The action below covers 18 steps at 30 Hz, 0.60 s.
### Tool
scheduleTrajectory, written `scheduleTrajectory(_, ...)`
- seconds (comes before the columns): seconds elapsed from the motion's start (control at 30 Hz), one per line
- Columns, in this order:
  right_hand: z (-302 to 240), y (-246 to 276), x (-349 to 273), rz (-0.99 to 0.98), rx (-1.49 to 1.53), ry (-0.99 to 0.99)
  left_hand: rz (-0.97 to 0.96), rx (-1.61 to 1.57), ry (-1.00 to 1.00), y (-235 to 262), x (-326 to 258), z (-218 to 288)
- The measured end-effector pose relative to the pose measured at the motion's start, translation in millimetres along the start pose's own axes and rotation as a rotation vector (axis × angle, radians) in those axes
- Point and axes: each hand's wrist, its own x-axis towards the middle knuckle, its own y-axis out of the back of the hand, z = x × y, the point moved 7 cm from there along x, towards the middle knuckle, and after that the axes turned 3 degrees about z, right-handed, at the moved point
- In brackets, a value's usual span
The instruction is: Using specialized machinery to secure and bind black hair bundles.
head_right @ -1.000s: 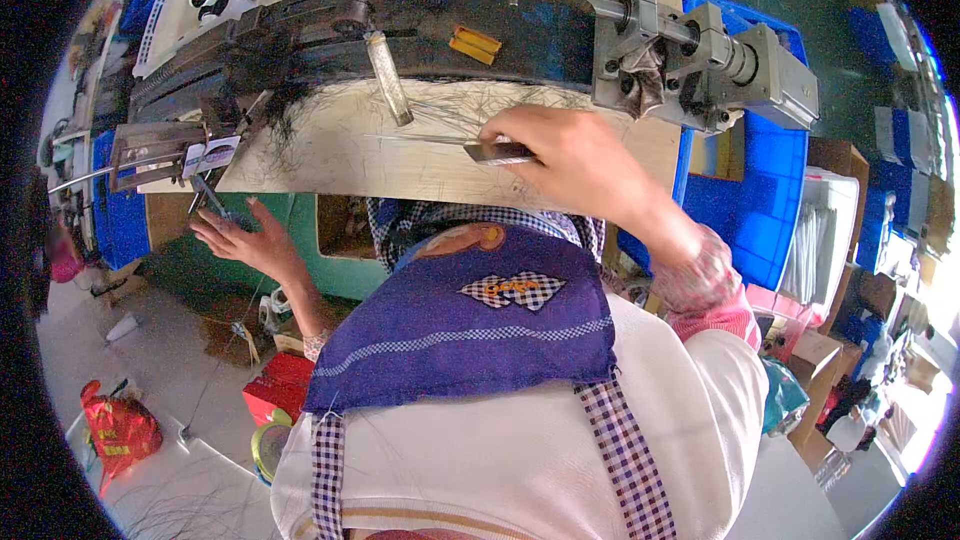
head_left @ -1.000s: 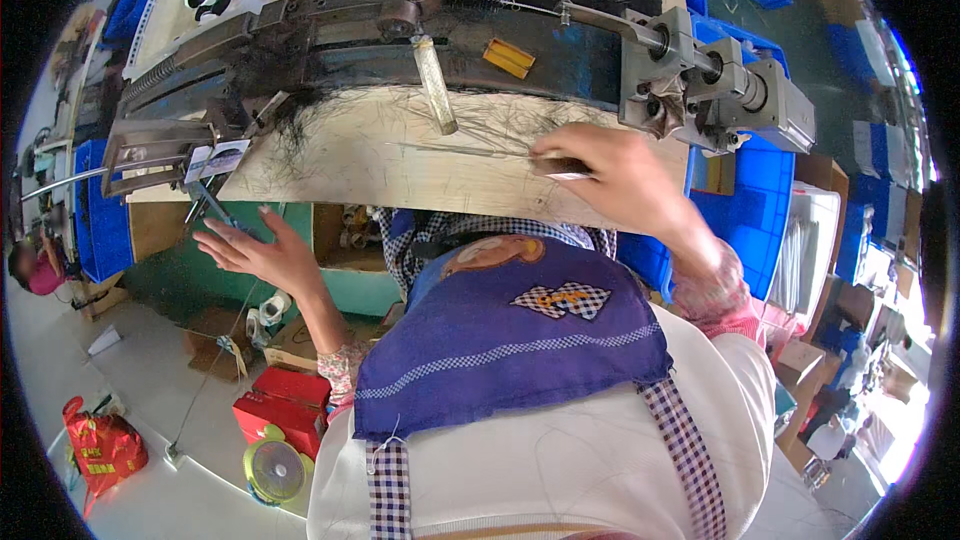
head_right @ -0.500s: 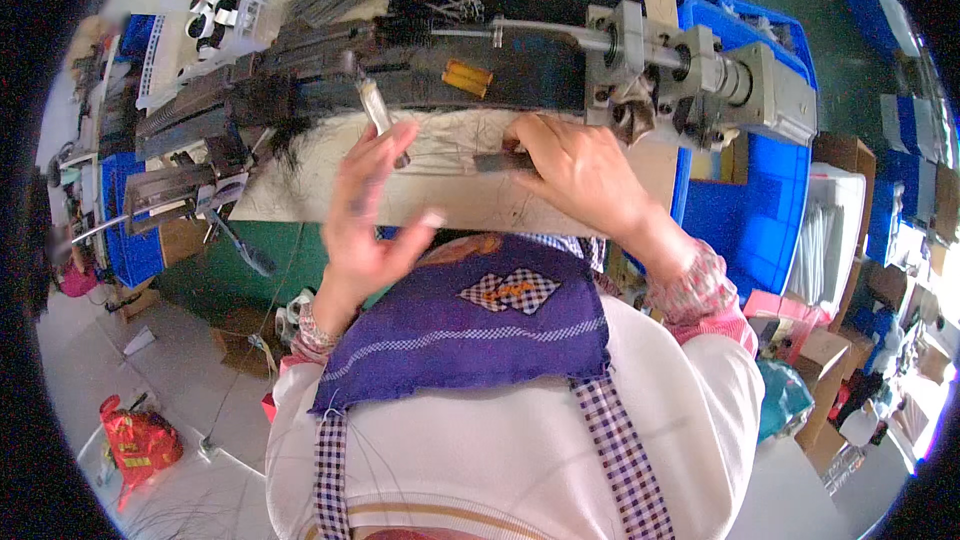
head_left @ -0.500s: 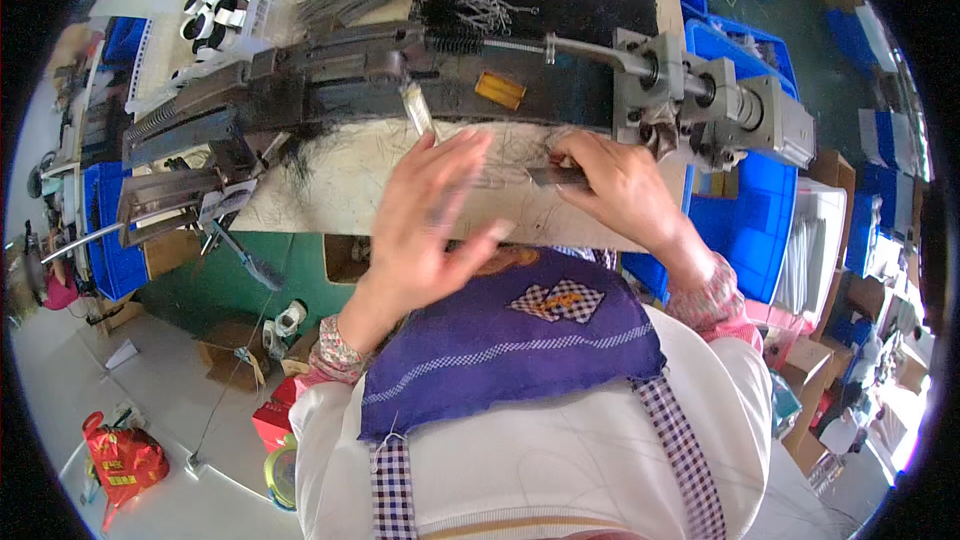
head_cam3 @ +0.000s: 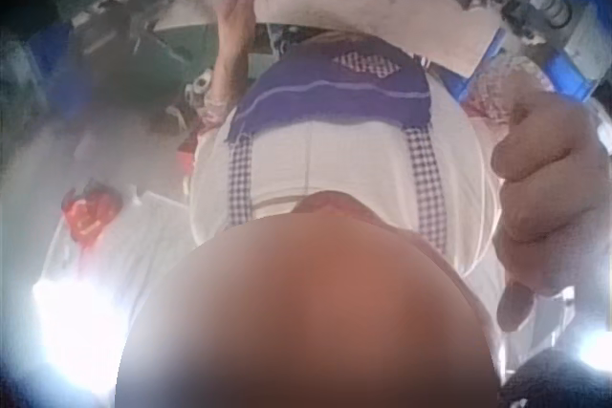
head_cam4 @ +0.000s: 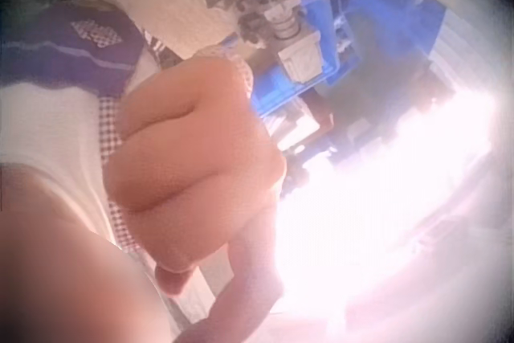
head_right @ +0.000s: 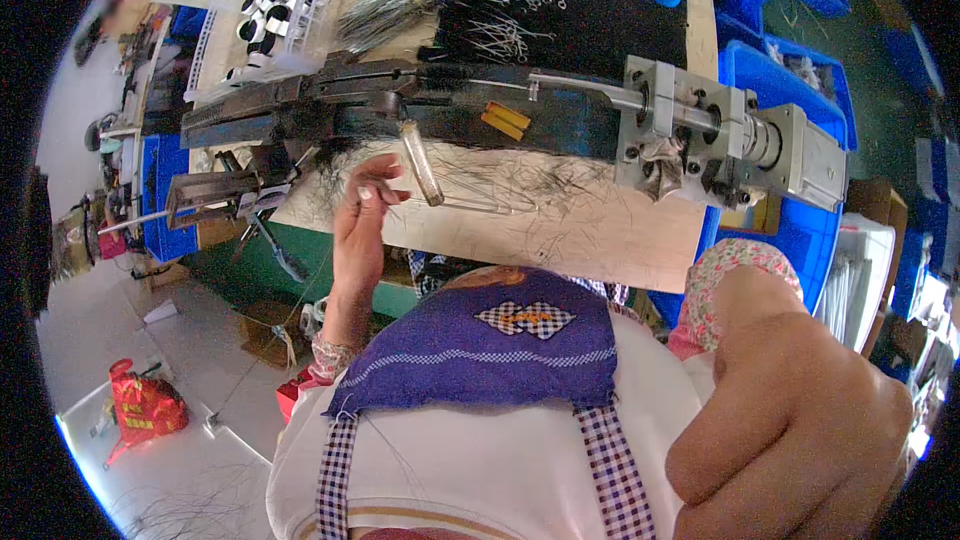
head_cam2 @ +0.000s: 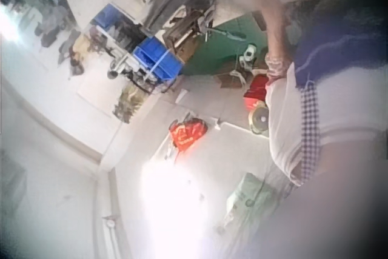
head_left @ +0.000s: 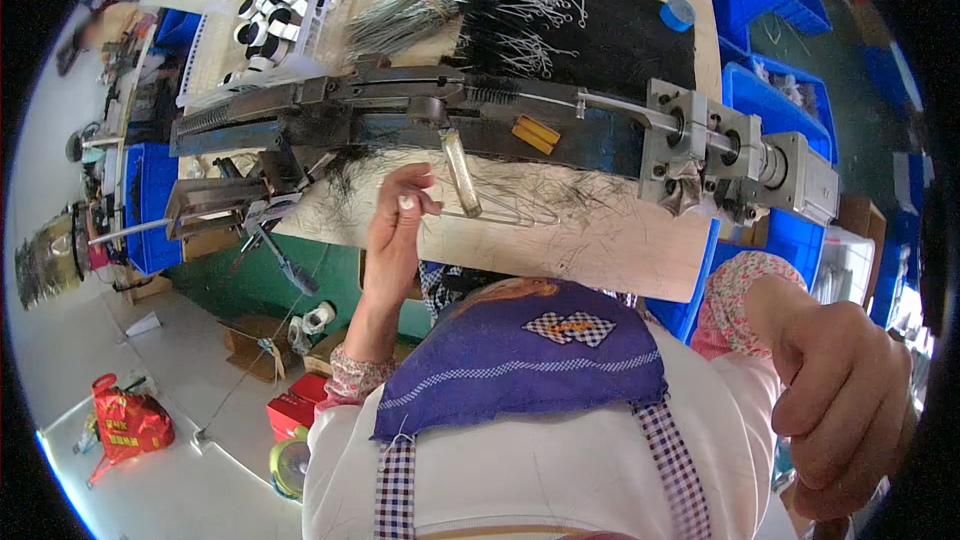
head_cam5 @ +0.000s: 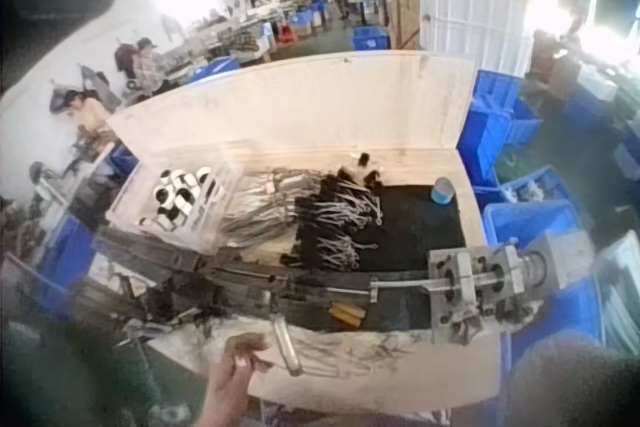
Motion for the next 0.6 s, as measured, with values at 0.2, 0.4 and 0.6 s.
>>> scheduleTrajectory(0.2, -17.2, -16.0, 4.2, -0.067, 0.119, 0.021, -0.163, -0.287, 0.162, -50.0, -6.8, -12.6)
scheduleTrajectory(0.4, 7.2, -24.2, -17.4, 0.216, -0.495, -0.231, -0.022, -0.514, 0.301, -65.1, 1.5, -3.5)
scheduleTrajectory(0.6, 131.9, 57.6, -62.6, 0.036, -1.534, -0.678, -0.209, -0.805, 0.303, -82.9, -11.8, 53.7)
